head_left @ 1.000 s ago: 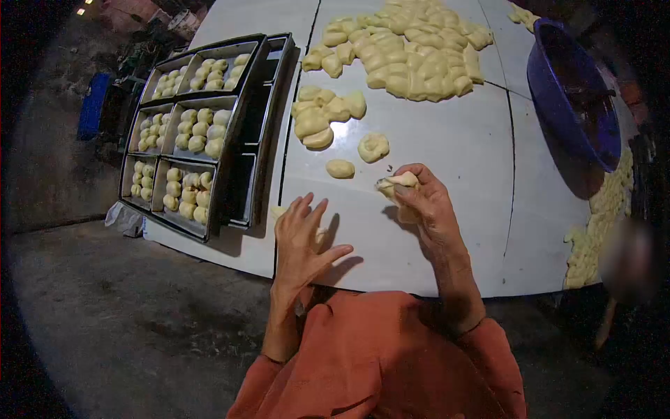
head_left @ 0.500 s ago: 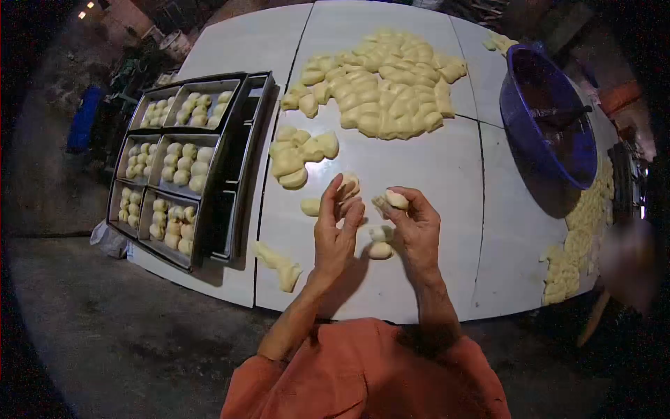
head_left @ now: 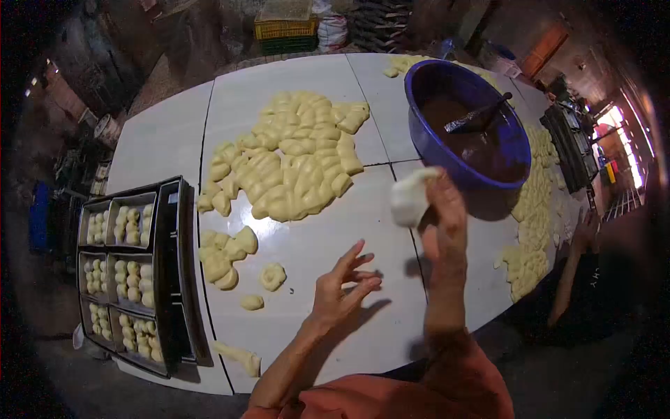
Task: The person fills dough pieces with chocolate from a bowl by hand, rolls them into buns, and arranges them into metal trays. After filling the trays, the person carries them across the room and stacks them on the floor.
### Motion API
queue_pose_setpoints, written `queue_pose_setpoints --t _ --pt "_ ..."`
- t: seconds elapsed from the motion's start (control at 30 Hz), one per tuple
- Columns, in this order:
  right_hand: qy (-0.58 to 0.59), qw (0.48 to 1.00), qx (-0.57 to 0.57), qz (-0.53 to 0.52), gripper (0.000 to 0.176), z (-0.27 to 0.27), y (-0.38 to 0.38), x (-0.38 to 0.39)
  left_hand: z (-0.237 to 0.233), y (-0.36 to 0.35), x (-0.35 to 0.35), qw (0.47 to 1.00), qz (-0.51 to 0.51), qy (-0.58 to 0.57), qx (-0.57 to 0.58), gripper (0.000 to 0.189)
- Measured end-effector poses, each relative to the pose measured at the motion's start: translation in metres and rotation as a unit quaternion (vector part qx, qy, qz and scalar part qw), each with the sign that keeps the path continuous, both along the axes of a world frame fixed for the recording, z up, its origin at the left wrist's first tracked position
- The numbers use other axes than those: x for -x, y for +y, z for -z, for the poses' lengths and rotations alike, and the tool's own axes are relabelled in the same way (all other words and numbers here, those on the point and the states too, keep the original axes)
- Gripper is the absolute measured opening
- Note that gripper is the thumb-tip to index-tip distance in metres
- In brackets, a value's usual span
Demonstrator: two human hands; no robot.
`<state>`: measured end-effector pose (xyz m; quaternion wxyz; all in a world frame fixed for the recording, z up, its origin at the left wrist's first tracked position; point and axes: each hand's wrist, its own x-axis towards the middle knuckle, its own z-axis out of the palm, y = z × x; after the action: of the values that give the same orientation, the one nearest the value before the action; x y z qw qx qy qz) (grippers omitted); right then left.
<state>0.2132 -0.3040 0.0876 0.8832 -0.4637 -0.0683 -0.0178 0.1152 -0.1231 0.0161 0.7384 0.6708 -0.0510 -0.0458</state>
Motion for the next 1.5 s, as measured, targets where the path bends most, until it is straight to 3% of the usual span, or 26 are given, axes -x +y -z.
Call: queue_pose_setpoints --t 0.03,0.07,0.1,0.13,0.23,0.33,0.43,0.47,0.57,0.73,0.83,0.87,1.03,1.1,1.17,1.23,1.33,1.37,1.43,1.47,1.5 --pt "-0.079 0.981 0.107 0.140 0.023 0.011 -0.032 -0.039 -0.004 0.010 0.002 0.999 0.019 0.037 -0.020 0.058" --pt "0.014 0.963 0.226 0.147 0.025 -0.025 -0.049 -0.057 -0.005 0.020 0.004 0.996 0.036 0.074 -0.041 0.049" --pt "-0.024 0.940 0.308 0.146 0.027 -0.023 -0.078 -0.089 -0.003 0.029 0.005 0.994 0.014 0.091 -0.054 0.044" --pt "0.041 0.919 0.364 0.147 0.028 -0.025 -0.095 -0.117 -0.002 0.039 0.005 0.992 -0.008 0.109 -0.067 0.040" --pt "0.093 0.771 0.627 0.060 0.027 0.007 -0.154 -0.196 0.004 0.060 0.007 0.990 -0.077 0.103 -0.057 0.031" --pt "-0.010 0.677 0.736 -0.030 0.028 0.079 -0.203 -0.259 0.004 0.071 0.010 0.988 -0.091 0.096 -0.083 0.028" --pt "0.023 0.679 0.711 -0.181 0.036 0.095 -0.193 -0.250 -0.005 0.071 0.014 0.985 -0.087 0.118 -0.087 0.029" --pt "0.073 0.639 0.737 -0.209 0.045 0.092 -0.188 -0.259 -0.011 0.070 0.015 0.984 -0.084 0.133 -0.079 0.030" --pt "0.146 0.723 0.649 -0.185 0.047 0.085 -0.182 -0.248 -0.009 0.070 0.022 0.979 -0.073 0.182 -0.053 0.032" --pt "0.162 0.693 0.663 -0.233 0.044 0.065 -0.184 -0.236 -0.010 0.071 0.025 0.983 -0.054 0.166 -0.053 0.030" --pt "0.168 0.880 0.444 -0.010 0.023 0.058 -0.180 -0.218 -0.016 0.071 0.026 0.981 -0.043 0.176 -0.063 0.029" --pt "0.114 0.903 0.411 -0.053 0.016 0.035 -0.171 -0.206 -0.018 0.073 0.023 0.981 -0.034 0.173 -0.076 0.029" --pt "0.060 0.967 0.246 -0.002 0.020 -0.019 -0.099 -0.145 -0.008 0.063 0.011 0.990 -0.008 0.134 -0.041 0.031" --pt "0.034 0.986 0.165 0.003 0.019 -0.017 -0.061 -0.120 -0.014 0.047 0.001 0.983 0.005 0.165 0.086 0.034" --pt "0.042 0.985 0.128 -0.106 0.019 -0.012 -0.023 -0.083 -0.022 0.033 -0.010 0.977 -0.006 0.161 0.137 0.039" --pt "0.068 0.989 0.067 -0.116 0.020 0.002 0.031 -0.041 -0.027 0.024 -0.014 0.961 -0.056 0.156 0.220 0.043" --pt "0.112 0.969 0.071 -0.207 0.026 0.020 0.090 0.006 -0.016 0.035 -0.009 0.929 -0.080 0.134 0.335 0.042" --pt "0.125 0.967 0.025 -0.220 0.030 0.038 0.103 0.013 -0.017 0.045 -0.002 0.923 -0.107 0.153 0.337 0.039" --pt "0.103 0.966 0.073 -0.225 0.031 0.053 0.113 0.026 -0.037 0.067 0.019 0.907 -0.156 0.190 0.343 0.034" --pt "0.103 0.964 0.071 -0.234 0.032 0.057 0.116 0.034 -0.006 0.075 0.021 0.930 -0.173 0.118 0.301 0.031" --pt "0.126 0.958 0.019 -0.256 0.034 0.058 0.121 0.041 -0.003 0.086 0.029 0.931 -0.201 0.128 0.278 0.029"
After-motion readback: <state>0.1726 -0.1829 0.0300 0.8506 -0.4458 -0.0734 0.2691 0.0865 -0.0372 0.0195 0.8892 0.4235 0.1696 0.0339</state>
